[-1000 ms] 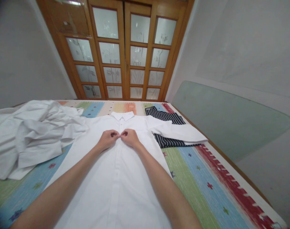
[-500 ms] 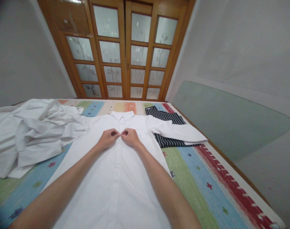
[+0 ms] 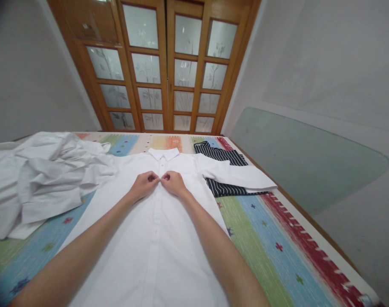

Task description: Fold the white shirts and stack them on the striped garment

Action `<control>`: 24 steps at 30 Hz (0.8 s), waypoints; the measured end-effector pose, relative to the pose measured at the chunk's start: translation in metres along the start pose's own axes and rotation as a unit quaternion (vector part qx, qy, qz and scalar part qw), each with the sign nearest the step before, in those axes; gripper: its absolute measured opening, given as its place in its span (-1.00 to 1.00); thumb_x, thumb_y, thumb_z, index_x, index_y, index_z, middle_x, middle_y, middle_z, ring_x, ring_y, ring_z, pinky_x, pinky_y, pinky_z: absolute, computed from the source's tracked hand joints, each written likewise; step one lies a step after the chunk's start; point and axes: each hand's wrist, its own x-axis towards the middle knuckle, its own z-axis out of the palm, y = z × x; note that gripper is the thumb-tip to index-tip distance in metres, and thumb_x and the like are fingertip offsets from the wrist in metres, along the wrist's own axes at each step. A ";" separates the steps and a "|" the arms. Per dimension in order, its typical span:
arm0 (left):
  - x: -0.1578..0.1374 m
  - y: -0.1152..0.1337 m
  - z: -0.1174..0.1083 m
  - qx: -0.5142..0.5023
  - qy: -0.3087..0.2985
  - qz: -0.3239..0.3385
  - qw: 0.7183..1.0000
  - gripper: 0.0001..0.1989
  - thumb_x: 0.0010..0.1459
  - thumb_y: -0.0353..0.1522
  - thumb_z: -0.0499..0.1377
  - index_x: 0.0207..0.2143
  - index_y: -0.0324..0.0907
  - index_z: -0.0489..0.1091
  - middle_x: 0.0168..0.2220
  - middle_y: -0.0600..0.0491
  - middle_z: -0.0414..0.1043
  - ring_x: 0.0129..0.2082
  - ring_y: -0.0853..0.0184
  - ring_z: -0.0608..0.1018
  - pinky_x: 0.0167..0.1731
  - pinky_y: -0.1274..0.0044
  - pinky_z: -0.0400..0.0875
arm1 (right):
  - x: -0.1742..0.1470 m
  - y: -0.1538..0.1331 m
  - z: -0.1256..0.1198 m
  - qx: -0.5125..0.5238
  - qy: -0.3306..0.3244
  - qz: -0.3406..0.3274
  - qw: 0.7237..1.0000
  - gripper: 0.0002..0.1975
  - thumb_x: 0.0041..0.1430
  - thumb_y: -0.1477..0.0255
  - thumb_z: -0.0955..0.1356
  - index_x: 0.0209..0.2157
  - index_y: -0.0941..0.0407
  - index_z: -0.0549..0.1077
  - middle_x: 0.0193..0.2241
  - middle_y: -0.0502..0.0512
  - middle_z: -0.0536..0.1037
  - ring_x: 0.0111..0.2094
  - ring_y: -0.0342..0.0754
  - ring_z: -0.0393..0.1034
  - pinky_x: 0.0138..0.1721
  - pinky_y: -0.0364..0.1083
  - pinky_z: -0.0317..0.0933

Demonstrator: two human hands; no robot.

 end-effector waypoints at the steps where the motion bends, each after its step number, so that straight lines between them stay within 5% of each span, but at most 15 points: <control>1: 0.000 0.000 0.000 0.000 0.001 0.000 1.000 -0.87 0.00 -0.30 0.16 -0.53 -0.15 0.39 -0.55 0.12 0.45 -0.51 0.37 0.43 -0.42 0.54 0.33 | 0.000 0.001 0.000 -0.001 -0.001 -0.003 1.000 -0.97 0.02 0.52 0.41 -0.47 0.16 0.54 -0.51 -0.01 0.55 -0.44 -0.15 0.36 -0.35 -0.19 0.18; 12: -0.004 0.006 0.000 0.017 0.010 0.015 1.000 -0.96 -0.02 -0.40 0.17 -0.43 -0.15 0.39 -0.52 0.16 0.40 -0.48 0.40 0.41 -0.38 0.55 0.31 | 0.001 -0.001 0.000 -0.020 -0.029 -0.013 0.999 -0.94 0.06 0.56 0.37 -0.45 0.15 0.49 -0.48 -0.01 0.51 -0.40 -0.13 0.34 -0.32 -0.17 0.14; 24: -0.001 0.005 0.003 0.068 0.007 0.008 0.998 -0.85 -0.03 -0.45 0.17 -0.39 -0.16 0.53 -0.41 0.04 0.53 -0.33 0.27 0.49 -0.19 0.44 0.38 | 0.000 -0.004 -0.003 -0.085 -0.025 -0.029 0.996 -0.92 0.08 0.54 0.37 -0.47 0.13 0.49 -0.48 -0.01 0.50 -0.34 -0.09 0.30 -0.25 -0.13 0.09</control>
